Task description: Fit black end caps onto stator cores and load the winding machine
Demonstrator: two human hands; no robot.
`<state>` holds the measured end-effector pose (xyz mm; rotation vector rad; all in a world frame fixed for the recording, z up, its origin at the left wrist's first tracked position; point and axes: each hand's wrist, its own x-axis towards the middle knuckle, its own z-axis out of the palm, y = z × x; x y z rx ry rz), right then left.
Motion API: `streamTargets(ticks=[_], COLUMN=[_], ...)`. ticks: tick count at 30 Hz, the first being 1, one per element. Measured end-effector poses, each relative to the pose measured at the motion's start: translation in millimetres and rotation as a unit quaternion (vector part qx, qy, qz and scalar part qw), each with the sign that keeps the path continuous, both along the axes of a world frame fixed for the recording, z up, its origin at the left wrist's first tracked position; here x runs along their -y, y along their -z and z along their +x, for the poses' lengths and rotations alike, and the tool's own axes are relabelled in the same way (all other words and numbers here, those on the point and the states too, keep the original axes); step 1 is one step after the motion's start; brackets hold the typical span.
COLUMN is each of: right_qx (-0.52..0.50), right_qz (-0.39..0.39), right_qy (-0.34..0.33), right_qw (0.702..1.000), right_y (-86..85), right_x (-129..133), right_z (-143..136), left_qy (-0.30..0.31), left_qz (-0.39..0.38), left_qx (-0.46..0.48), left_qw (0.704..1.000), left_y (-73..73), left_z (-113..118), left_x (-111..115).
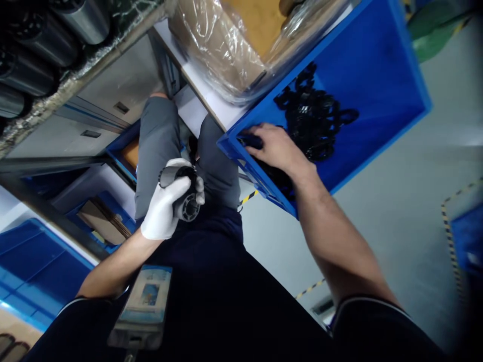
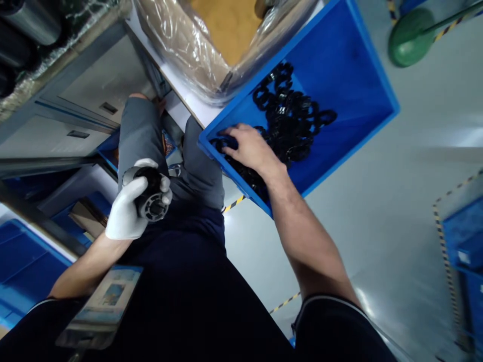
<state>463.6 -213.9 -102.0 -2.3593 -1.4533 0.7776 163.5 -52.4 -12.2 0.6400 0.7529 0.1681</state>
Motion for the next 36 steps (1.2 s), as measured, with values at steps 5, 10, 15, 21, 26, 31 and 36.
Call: streamTargets(ticks=[5,10,15,21,26,31,36], right_qx=[-0.002,-0.001,0.02,0.0,-0.002,-0.009,-0.087], right_qz=[-0.024,-0.023,-0.039,-0.01,0.009,0.162,0.322], right_qy=[-0.016,-0.026,-0.007,0.019,0.087,0.203,0.143], right_qw=[1.0,0.999,0.999,1.0,0.996,0.966,0.932], right_y=[23.2,17.2,19.8,18.6,4.6,-46.3,-109.6], right_x=[-9.5,-6.4,-3.7,-2.3,16.9,27.7,-2.4], right_z=[-2.7,-8.6,-13.5,-8.6,1.8,-37.9,-134.0], left_qy=[-0.007,-0.003,-0.004,-0.006,-0.015,-0.018,-0.089], left_qz=[-0.038,-0.069,-0.097,-0.119,-0.129,-0.1,-0.027], left_qx=[-0.058,-0.045,-0.041,-0.041,-0.052,-0.039,-0.077], left_qw=[0.998,0.997,0.994,0.992,0.99,0.994,0.993], left_y=[1.6,-4.0,-7.8,-4.0,1.3,-0.8,-11.1], left_z=[-2.6,4.3,6.4,2.8,0.2,4.7,19.9], left_x=[0.0,-3.2,-11.6,-20.2,-21.9,-20.0,-10.6])
